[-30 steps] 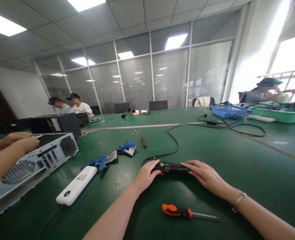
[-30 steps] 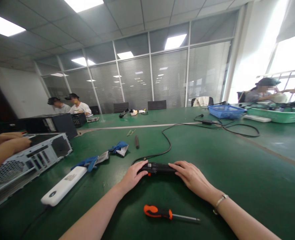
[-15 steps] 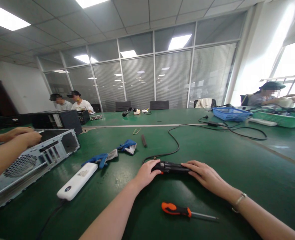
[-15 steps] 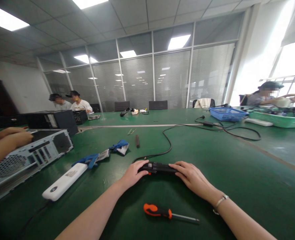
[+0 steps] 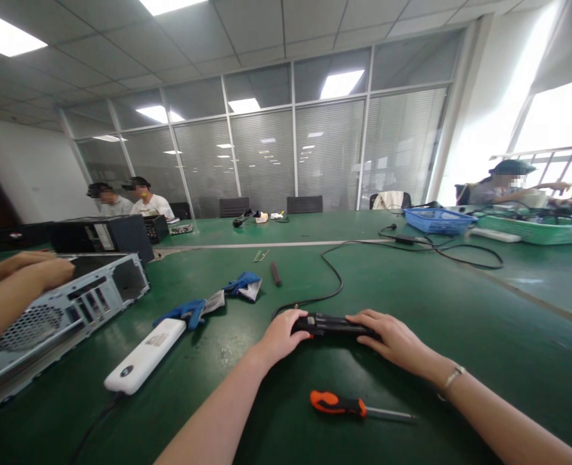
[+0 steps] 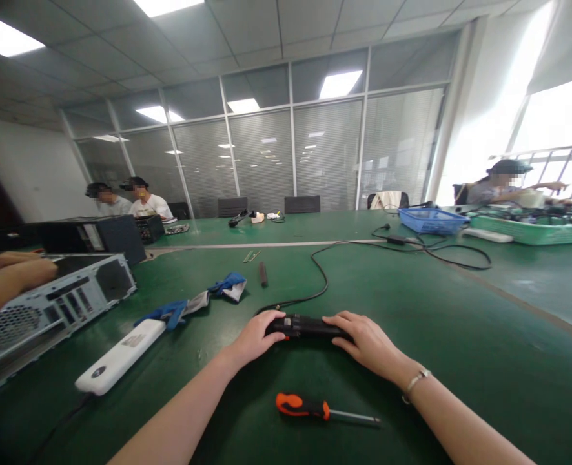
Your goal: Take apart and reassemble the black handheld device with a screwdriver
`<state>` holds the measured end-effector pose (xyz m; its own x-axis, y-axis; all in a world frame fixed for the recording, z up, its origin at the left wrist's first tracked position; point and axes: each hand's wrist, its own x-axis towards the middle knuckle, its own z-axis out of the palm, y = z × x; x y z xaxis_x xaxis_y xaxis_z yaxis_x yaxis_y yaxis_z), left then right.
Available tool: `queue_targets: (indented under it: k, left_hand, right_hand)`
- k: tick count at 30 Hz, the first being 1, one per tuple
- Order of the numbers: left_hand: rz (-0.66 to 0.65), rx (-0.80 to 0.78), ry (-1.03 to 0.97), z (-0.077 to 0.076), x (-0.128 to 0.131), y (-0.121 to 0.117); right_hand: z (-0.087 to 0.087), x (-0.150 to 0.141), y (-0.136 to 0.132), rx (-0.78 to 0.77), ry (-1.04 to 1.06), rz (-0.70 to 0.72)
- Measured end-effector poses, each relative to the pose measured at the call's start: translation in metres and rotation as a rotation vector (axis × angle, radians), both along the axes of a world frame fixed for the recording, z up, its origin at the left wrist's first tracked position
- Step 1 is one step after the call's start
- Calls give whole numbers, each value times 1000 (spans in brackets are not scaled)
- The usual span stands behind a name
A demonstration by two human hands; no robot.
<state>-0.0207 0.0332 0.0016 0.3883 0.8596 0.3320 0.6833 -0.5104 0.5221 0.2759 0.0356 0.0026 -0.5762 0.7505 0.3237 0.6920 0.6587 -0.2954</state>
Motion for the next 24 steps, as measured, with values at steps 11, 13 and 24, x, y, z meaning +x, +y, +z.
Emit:
queue_targets:
  k: [11, 13, 24]
  left_hand:
    - [3, -9, -1, 0, 0, -5]
    - [2, -5, -20, 0, 0, -6]
    - [-16, 26, -53, -7, -3, -5]
  right_hand:
    - [0, -3, -9, 40, 42, -20]
    - [1, -3, -11, 41, 55, -28]
    - [25, -53, -60, 50, 173, 80]
